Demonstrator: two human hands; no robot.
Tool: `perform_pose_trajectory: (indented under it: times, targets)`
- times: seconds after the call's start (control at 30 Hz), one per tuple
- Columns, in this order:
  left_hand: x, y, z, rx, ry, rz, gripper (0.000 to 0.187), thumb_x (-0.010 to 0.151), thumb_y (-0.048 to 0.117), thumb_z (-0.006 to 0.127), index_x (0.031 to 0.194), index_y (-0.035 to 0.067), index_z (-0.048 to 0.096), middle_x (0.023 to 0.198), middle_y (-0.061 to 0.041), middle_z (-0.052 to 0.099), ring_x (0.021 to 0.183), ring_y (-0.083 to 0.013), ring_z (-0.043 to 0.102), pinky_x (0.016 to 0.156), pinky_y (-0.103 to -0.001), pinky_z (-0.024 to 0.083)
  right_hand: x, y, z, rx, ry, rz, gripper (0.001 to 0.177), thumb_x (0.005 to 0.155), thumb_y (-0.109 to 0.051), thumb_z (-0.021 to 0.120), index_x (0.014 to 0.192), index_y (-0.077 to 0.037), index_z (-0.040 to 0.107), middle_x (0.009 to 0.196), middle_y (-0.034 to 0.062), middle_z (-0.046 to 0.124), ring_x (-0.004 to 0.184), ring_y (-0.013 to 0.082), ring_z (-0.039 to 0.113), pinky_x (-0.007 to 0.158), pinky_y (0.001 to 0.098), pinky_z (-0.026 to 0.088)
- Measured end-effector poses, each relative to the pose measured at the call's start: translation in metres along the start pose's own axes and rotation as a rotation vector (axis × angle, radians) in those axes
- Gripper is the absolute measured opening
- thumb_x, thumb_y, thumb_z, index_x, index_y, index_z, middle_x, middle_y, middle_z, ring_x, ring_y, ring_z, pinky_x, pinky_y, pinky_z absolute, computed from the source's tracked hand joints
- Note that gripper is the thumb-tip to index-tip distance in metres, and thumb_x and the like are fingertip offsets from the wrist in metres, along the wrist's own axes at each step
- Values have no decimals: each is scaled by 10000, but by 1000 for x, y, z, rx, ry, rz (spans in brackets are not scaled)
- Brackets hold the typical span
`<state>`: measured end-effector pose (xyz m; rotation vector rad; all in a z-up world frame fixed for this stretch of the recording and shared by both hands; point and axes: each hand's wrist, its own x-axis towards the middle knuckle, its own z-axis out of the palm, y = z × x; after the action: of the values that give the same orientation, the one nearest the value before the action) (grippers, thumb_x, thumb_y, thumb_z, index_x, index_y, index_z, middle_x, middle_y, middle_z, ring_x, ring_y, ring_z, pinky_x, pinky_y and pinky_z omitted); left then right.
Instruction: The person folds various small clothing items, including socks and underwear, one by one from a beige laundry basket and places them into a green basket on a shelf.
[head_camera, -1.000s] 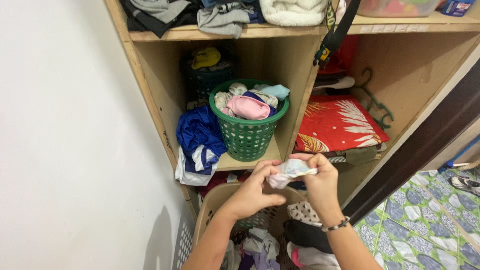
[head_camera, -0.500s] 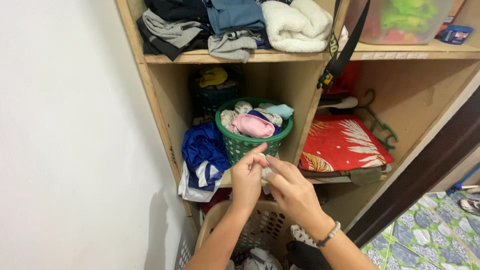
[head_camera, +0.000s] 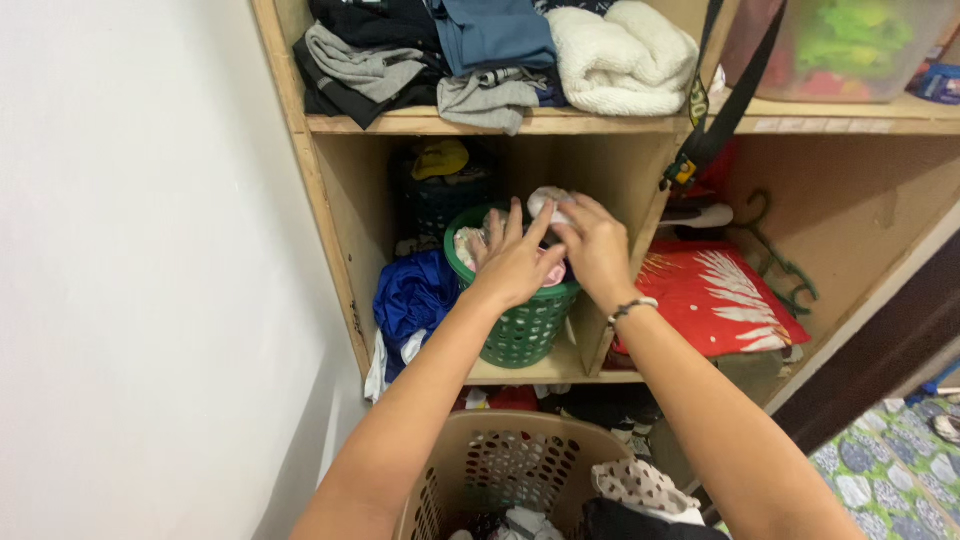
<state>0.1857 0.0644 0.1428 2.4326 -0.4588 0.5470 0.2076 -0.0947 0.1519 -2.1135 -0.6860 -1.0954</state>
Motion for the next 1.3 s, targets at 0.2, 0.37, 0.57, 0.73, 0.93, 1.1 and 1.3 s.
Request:
perform_pose_trajectory:
  times: [0.2,0.37,0.57,0.73,0.93,1.1,1.3]
  targets:
    - [36,-19,-1,106,-323,-234,935,832,593,638,1616,419,158,1726,-93,-16,1545,-516,-40,1113,-826,37,20,41,37,-379,-289,-206,393,864,-241,688,1226,-89,710,1299,268,648,1178,460,632,942,649,394]
    - [44,-12,-3,147,-433,-313,1099,755,695,683,1629,385,95,1730,-57,-91,1549,-490,-61,1120,-823,10,47,47,39,-357,-741,288,418,975,-408,523,1330,-236,662,1293,168,662,1156,412,625,1003,485,491]
    - [41,-15,3,217,-484,-310,1259,705,809,693,1644,252,66,1724,-86,-95,1546,-496,-78,1106,-827,5,45,67,53,-290,-845,270,464,1018,-442,447,1403,-243,611,1311,162,669,1181,398,630,1024,470,496]
    - [42,-22,15,206,-502,-293,1331,622,770,758,1645,290,55,1726,-65,-116,1538,-515,-90,1078,-861,-12,18,103,66,-276,-827,77,558,1017,-437,406,1460,-110,490,1450,233,499,1312,423,479,1060,472,392]
    - [45,-30,23,169,-426,-251,1287,635,811,717,1630,341,49,1710,-88,-109,1541,-508,-71,1071,-862,24,12,89,57,-305,-646,1,548,1066,-446,355,1401,-96,610,1517,260,466,1398,451,424,1139,531,291]
    - [44,-30,21,178,-358,-242,1221,694,811,688,1628,247,142,1717,-104,-4,1527,-515,35,1077,-847,62,-35,34,15,61,-63,-109,317,1120,-158,556,1370,-4,675,1559,294,478,1473,480,411,1212,504,294]
    - [2,-23,25,127,264,52,500,1003,561,615,1344,196,621,1425,-64,487,1421,-358,385,1191,-739,144,-128,-31,-12,166,127,18,216,1089,16,596,1296,-3,655,1418,193,622,1338,344,604,1169,420,473]
